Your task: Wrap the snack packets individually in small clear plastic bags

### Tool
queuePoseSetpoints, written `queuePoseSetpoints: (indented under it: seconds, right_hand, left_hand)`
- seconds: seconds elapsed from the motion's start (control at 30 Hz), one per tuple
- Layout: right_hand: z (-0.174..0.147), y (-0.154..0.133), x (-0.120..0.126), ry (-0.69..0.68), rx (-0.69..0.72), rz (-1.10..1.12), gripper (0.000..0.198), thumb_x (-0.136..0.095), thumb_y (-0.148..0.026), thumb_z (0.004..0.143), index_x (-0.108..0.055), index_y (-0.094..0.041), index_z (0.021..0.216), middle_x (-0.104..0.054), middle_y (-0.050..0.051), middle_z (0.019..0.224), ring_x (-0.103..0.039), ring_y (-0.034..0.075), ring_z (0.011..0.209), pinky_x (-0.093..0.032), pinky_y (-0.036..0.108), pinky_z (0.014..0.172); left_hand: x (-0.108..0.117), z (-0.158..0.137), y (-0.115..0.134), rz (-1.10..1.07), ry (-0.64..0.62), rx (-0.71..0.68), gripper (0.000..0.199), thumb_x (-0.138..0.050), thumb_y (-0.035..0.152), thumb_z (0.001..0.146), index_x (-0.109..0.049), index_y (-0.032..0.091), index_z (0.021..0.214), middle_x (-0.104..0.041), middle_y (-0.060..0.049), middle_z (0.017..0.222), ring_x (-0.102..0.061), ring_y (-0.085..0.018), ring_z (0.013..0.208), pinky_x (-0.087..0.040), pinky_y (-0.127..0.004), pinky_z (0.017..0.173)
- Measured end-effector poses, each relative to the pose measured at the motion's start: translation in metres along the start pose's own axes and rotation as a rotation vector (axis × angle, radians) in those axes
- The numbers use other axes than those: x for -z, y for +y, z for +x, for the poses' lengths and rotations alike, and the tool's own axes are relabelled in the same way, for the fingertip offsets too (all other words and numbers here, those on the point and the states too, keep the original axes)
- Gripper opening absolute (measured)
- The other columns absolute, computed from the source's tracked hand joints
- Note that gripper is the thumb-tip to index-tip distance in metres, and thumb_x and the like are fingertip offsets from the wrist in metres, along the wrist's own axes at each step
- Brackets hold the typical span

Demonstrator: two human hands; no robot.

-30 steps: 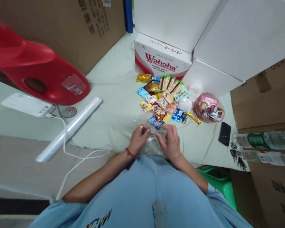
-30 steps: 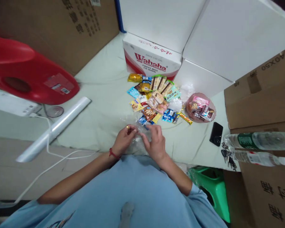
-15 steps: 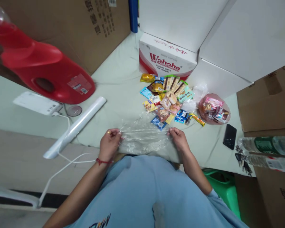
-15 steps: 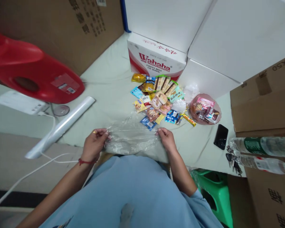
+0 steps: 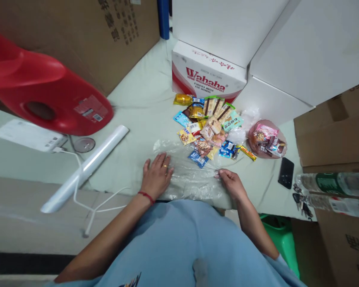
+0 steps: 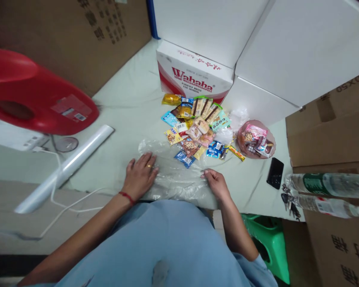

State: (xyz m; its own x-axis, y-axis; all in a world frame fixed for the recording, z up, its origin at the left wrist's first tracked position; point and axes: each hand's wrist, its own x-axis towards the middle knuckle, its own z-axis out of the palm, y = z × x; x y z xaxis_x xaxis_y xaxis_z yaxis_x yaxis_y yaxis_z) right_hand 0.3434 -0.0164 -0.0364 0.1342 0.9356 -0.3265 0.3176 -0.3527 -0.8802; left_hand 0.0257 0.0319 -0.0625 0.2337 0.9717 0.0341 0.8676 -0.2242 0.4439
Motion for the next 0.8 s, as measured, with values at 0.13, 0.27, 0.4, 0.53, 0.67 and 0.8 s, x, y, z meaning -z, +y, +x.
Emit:
queuePoseSetpoints:
  seconds: [0.13,0.27,0.4,0.53,0.67,0.8]
  right_hand:
    - [0.010,-0.002,0.040,0.108,0.013,-0.100,0.046,-0.064,-0.064,0.089,-0.074,-0.020,0.083,-0.070,0.003,0.074,-0.059,0.020,0.069,-0.047,0.032,0.067]
    - [0.064,-0.034,0.053,0.210,0.225,-0.316,0.036,-0.062,-0.052,0.091,-0.075,-0.019,0.098,-0.074,0.006,0.089,-0.062,0.023,0.079,-0.050,0.036,0.077]
    - [0.135,-0.075,0.025,0.255,0.501,-0.702,0.049,-0.069,-0.034,0.088,-0.067,-0.014,0.132,-0.069,0.018,0.129,-0.059,0.034,0.116,-0.045,0.049,0.107]
    - [0.174,-0.098,0.003,0.208,0.530,-0.832,0.047,-0.063,-0.026,0.092,-0.065,-0.012,0.137,-0.067,0.020,0.133,-0.055,0.036,0.124,-0.042,0.050,0.112]
    - [0.160,-0.106,0.014,0.307,0.511,-0.563,0.042,-0.049,-0.040,0.102,-0.066,-0.018,0.133,-0.072,0.014,0.128,-0.063,0.031,0.116,-0.048,0.046,0.106]
    - [0.108,-0.102,0.016,0.049,0.423,-0.218,0.051,-0.049,-0.060,0.101,-0.070,-0.023,0.128,-0.075,0.007,0.117,-0.069,0.025,0.101,-0.057,0.038,0.087]
  left_hand:
    - [-0.009,-0.002,-0.006,0.034,-0.028,-0.032,0.053,-0.037,0.039,0.105,-0.054,0.025,0.154,-0.042,-0.015,0.168,-0.038,-0.034,0.156,-0.015,-0.067,0.126]
    - [-0.012,-0.007,-0.006,0.081,-0.046,-0.077,0.057,-0.041,0.042,0.104,-0.048,0.027,0.158,-0.035,-0.016,0.171,-0.033,-0.035,0.159,-0.010,-0.070,0.126]
    - [-0.014,-0.008,-0.007,0.100,-0.033,-0.106,0.057,-0.040,0.043,0.105,-0.048,0.025,0.159,-0.035,-0.018,0.171,-0.033,-0.035,0.159,-0.011,-0.070,0.126]
    - [-0.012,-0.015,-0.010,0.087,-0.022,-0.104,0.058,-0.039,0.044,0.106,-0.048,0.024,0.159,-0.035,-0.017,0.170,-0.036,-0.035,0.157,-0.008,-0.071,0.126]
    - [-0.011,-0.024,-0.013,0.041,0.005,-0.081,0.060,-0.038,0.047,0.105,-0.042,0.026,0.162,-0.037,-0.015,0.170,-0.040,-0.034,0.155,-0.006,-0.068,0.128]
    - [-0.011,-0.026,-0.014,0.025,-0.004,-0.078,0.058,-0.035,0.044,0.106,-0.043,0.027,0.162,-0.036,-0.015,0.170,-0.037,-0.033,0.157,-0.003,-0.068,0.128]
